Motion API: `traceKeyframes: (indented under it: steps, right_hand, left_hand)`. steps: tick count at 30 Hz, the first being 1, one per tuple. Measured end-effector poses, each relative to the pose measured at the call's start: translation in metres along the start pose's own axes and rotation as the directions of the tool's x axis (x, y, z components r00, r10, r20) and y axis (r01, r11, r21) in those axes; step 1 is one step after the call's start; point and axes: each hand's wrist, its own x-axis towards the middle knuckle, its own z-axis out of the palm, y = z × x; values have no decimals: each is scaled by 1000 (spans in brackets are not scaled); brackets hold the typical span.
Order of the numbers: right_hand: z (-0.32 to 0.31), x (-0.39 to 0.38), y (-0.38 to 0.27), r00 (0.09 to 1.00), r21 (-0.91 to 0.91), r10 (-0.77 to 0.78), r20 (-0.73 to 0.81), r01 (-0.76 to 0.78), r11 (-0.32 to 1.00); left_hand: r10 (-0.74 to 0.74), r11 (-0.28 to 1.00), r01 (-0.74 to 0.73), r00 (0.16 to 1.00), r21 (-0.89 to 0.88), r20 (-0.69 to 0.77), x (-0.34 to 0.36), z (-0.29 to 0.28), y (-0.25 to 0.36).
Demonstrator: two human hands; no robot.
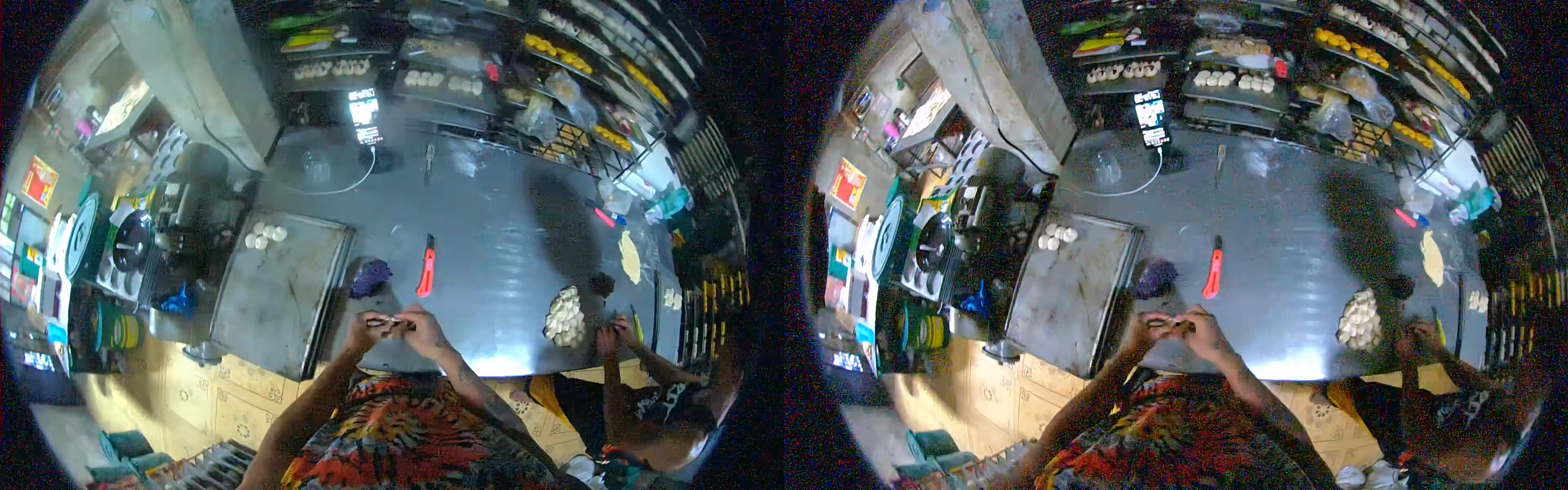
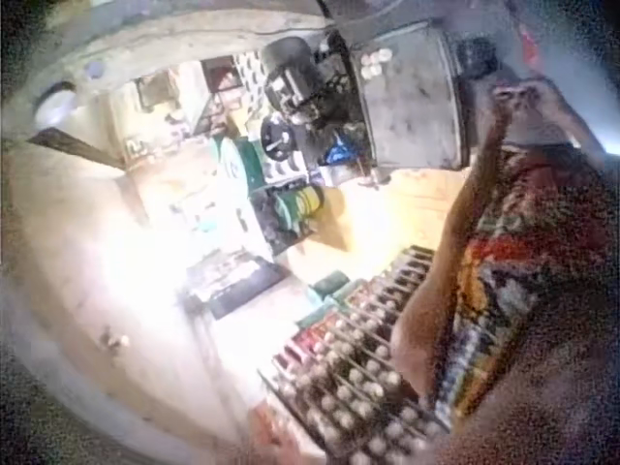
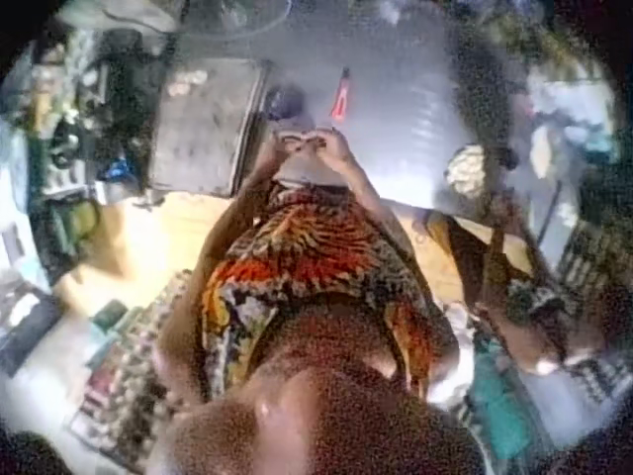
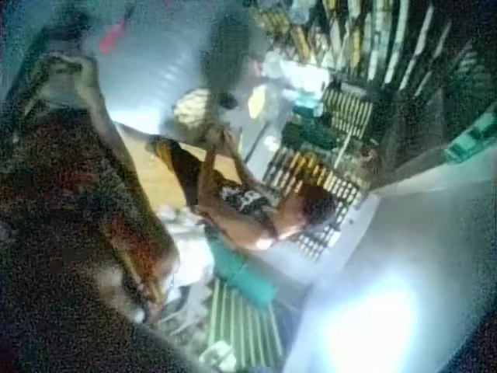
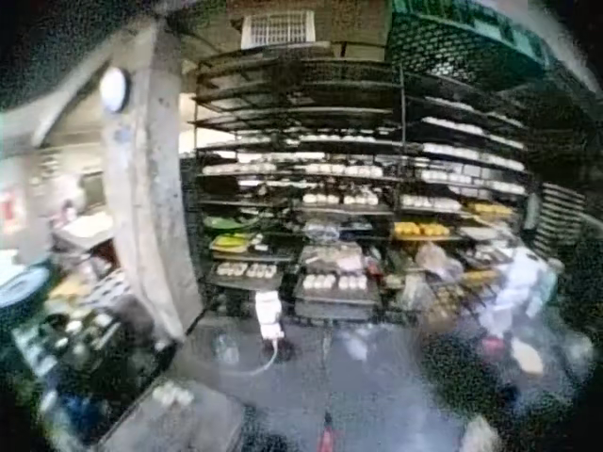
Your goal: Shaping pieces of dough into uniform balls and placing them onto a baking tray.
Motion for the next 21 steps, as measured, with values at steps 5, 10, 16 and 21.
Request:
traceKeyframes:
  steps: [5,10,16,21]
  right_hand:
    - [-14,-7,41,983,46,38,180,-47,998]
    - [10,-6,45,975,4,-218,34,218,976]
    - [40,45,16,986,-66,-119,119,128,990]
    - [90,115,19,992,54,45,114,-52,997]
  left_hand:
    - [162,942,-165,986,294,35,-31,26,23]
    - [244,790,-228,968,570,50,-34,26,72]
    - [43,967,54,927,248,-373,-19,-2,84]
    - [-182,967,74,868,-242,-463,8,-85,90]
